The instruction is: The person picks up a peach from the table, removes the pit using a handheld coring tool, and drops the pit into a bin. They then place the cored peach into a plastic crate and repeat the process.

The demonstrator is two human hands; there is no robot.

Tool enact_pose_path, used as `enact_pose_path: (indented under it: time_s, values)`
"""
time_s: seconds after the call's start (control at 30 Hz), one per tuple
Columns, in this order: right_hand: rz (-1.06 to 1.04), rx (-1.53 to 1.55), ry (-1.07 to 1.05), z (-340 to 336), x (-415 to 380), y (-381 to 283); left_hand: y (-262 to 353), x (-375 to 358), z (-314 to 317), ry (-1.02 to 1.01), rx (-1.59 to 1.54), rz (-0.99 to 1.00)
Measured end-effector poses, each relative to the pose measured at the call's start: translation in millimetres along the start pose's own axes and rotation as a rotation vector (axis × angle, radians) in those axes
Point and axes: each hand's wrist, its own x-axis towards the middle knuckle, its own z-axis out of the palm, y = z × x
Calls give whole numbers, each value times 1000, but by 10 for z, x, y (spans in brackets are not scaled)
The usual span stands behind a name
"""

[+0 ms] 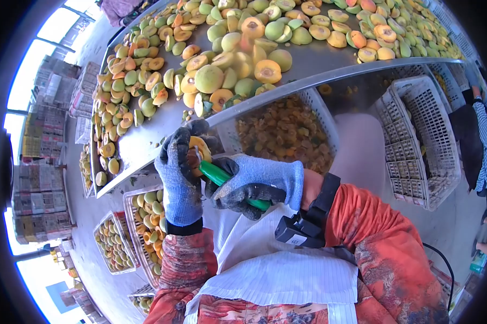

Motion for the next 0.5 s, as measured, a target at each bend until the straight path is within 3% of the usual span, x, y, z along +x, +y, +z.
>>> enact_pose_path:
  time_s: [0.03,0.07,0.1,0.13,0.17,0.23,0.37,0.43,0.5]
  values:
    - [-43,29,-4,-26,-18,17,-76,34,49,-8,4,-2]
    - [-50,36,0,-47,-11,27,-222,93,96,44,29,128]
    - [-68,-243,105,-69,16,23,-320,142,140,94,52,262]
    - [-86,-519,216,-99,22,21,-360,176,149,68,42,258]
    - [-97,-512,226,-147,-6,18,-339,216,165,53,46,260]
    - [-23,-19,23,-236,-78,57,-295,250,184,-126,-159,-137]
    - [-262,173,79,-217,-210,109,-142,343,364,-257,-131,-199]
    - [-219,166,31,-309,-276,128,-37,258,501,-305,-184,-249]
    - [-188,211,79,-341,-287,182,-111,201,581,-239,-377,-142]
